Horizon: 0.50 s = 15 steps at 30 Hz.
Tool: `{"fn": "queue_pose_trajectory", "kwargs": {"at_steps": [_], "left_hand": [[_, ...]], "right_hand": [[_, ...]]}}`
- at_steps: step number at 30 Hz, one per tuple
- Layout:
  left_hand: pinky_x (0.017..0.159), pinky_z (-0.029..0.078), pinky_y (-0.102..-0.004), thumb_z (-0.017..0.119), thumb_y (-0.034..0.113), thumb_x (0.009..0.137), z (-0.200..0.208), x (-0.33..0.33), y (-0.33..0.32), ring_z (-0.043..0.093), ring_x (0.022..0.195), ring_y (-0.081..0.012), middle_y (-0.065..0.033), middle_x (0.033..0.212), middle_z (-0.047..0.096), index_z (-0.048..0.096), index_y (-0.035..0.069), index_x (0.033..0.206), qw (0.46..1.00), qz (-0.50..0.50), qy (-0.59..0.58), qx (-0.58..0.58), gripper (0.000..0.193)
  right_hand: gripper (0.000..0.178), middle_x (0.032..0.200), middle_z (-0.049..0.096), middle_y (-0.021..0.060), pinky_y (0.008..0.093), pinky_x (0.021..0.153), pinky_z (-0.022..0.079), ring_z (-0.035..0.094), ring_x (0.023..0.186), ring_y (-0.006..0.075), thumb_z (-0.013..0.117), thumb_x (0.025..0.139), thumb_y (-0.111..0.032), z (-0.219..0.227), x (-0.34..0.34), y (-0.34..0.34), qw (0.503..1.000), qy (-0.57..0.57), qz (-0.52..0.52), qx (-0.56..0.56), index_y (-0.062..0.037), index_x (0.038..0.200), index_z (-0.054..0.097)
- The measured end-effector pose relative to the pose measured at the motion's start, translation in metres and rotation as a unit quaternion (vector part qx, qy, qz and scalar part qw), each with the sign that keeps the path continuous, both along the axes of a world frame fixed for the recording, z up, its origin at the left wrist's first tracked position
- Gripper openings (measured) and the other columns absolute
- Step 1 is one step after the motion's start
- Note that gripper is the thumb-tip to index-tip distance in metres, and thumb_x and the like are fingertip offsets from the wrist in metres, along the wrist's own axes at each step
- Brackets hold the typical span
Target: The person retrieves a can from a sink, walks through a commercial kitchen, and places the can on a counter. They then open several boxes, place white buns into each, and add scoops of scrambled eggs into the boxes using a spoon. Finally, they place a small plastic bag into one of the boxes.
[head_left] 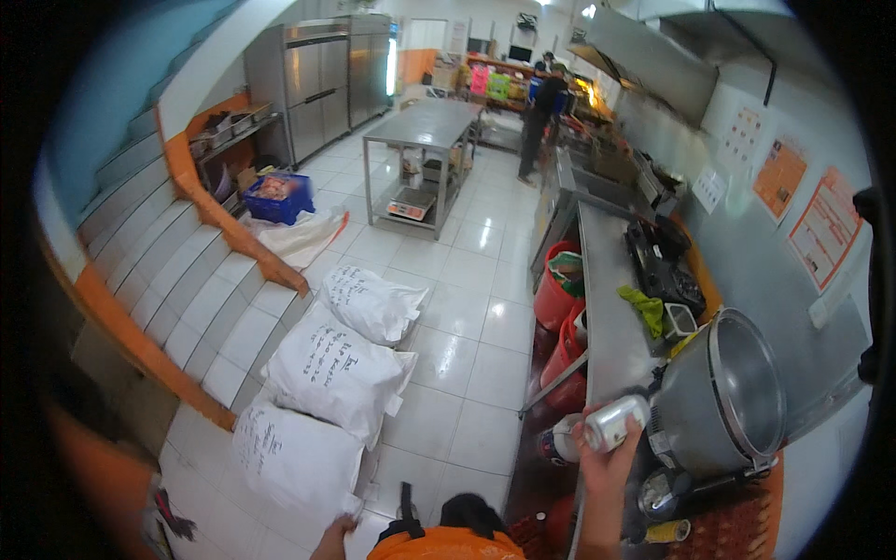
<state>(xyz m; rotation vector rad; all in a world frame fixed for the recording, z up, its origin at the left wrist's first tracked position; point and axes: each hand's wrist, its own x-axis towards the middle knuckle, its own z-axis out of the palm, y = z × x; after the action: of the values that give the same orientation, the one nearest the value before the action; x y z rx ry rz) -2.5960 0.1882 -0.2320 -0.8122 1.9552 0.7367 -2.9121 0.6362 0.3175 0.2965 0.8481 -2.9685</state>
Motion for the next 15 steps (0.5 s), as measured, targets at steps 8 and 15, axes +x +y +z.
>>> {"fn": "queue_pose_trajectory", "kwargs": {"at_steps": [8,15], "left_hand": [[0.086,0.052,-0.0369,0.059,0.02,0.099,0.235,-0.591,-0.055,0.067,0.095,-0.025,-0.0128,0.099,0.07,0.063,0.0,0.113,0.792,0.063,0.6,0.093,0.025],[0.103,0.041,-0.0383,0.075,0.01,0.083,0.531,-0.771,0.044,0.054,0.117,-0.0307,-0.0177,0.124,0.057,0.058,0.004,0.132,0.668,-0.04,0.73,0.14,0.052]], "right_hand": [[0.078,0.113,0.056,0.0094,0.0337,0.056,0.053,0.061,0.095,0.0249,0.072,0.081,-0.055,-0.026,-0.292,-0.054,0.958,0.16,0.23,0.062,-0.0075,0.137,0.045],[0.079,0.115,0.061,0.0157,0.036,0.055,0.054,0.065,0.097,0.0299,0.049,0.09,-0.067,-0.024,-0.556,-0.193,0.919,0.084,0.383,-0.049,-0.0041,0.139,0.045]]}}
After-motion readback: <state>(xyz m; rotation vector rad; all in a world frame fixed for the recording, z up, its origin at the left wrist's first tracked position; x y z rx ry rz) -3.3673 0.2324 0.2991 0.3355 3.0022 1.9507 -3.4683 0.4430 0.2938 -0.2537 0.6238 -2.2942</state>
